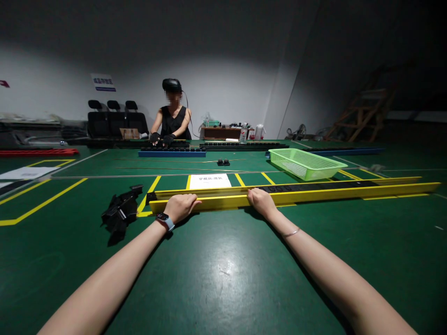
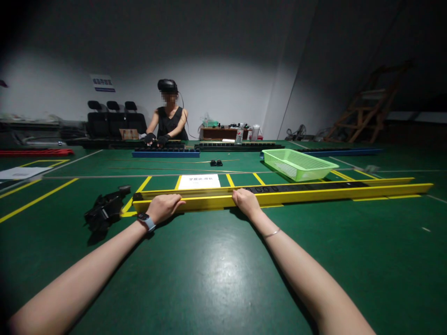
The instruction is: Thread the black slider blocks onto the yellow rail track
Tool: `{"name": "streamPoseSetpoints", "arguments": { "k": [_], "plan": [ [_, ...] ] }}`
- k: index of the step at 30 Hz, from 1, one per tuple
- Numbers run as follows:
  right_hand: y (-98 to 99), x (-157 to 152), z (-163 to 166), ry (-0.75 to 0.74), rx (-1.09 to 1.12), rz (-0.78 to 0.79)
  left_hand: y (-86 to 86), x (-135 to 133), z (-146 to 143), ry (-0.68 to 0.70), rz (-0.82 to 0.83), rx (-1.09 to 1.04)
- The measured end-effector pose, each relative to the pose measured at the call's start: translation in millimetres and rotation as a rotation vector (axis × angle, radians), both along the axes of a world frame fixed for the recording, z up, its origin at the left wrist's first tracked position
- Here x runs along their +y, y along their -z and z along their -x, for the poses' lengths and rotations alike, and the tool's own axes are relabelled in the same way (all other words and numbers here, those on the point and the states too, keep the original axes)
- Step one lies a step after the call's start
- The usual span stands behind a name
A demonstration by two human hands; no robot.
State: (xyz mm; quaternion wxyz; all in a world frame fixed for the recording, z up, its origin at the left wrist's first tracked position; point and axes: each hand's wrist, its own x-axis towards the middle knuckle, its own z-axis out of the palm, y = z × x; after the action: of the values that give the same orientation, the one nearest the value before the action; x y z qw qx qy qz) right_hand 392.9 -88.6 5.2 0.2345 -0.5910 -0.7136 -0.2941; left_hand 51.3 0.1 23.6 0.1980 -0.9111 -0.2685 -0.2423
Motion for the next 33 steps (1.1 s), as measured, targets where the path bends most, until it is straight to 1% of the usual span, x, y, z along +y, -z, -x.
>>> {"name": "streamPoseSetpoints", "arguments": {
  "k": [3, 8, 14, 20, 24, 27, 29, 31, 33],
  "plan": [
    [1.1, -0.8, -5.0, 0.042, -0.006, -0.013, -0.2, 0.0, 0.2, -0.001, 0.004, 0.006],
    [1.4, -6.4, -23.7, 0.091, -0.008, -0.038, -0.1, -0.1, 0.4, -0.014, -0.001, 0.015],
    [1.2, -12.5, -43.4, 0.161, -0.02, -0.033, -0.6, -1.6, 0.1, -0.028, 0.007, 0.021],
    [2.1, -15.9, -61.9, 0.208, -0.014, -0.053, 0.0, -0.6, 0.3, -0.037, 0.021, 0.027],
    [3.0, -17.0, -67.8, 0.231, -0.018, -0.062, 0.0, -1.8, -0.3, -0.043, 0.038, 0.026],
    [2.3, -18.4, -64.7, 0.233, -0.016, -0.081, 0.8, -2.8, -1.1, -0.052, 0.044, 0.024],
    [-0.1, -19.6, -55.2, 0.203, -0.019, -0.08, 1.9, -2.3, -1.4, -0.056, 0.042, 0.021],
    [-4.1, -19.4, -36.2, 0.144, -0.026, -0.055, 2.8, -0.8, -1.6, -0.042, 0.035, 0.017],
    [-8.6, -15.9, -5.6, 0.077, -0.034, -0.019, 2.9, 0.7, -1.7, 0.002, 0.025, -0.014]
  ]
}}
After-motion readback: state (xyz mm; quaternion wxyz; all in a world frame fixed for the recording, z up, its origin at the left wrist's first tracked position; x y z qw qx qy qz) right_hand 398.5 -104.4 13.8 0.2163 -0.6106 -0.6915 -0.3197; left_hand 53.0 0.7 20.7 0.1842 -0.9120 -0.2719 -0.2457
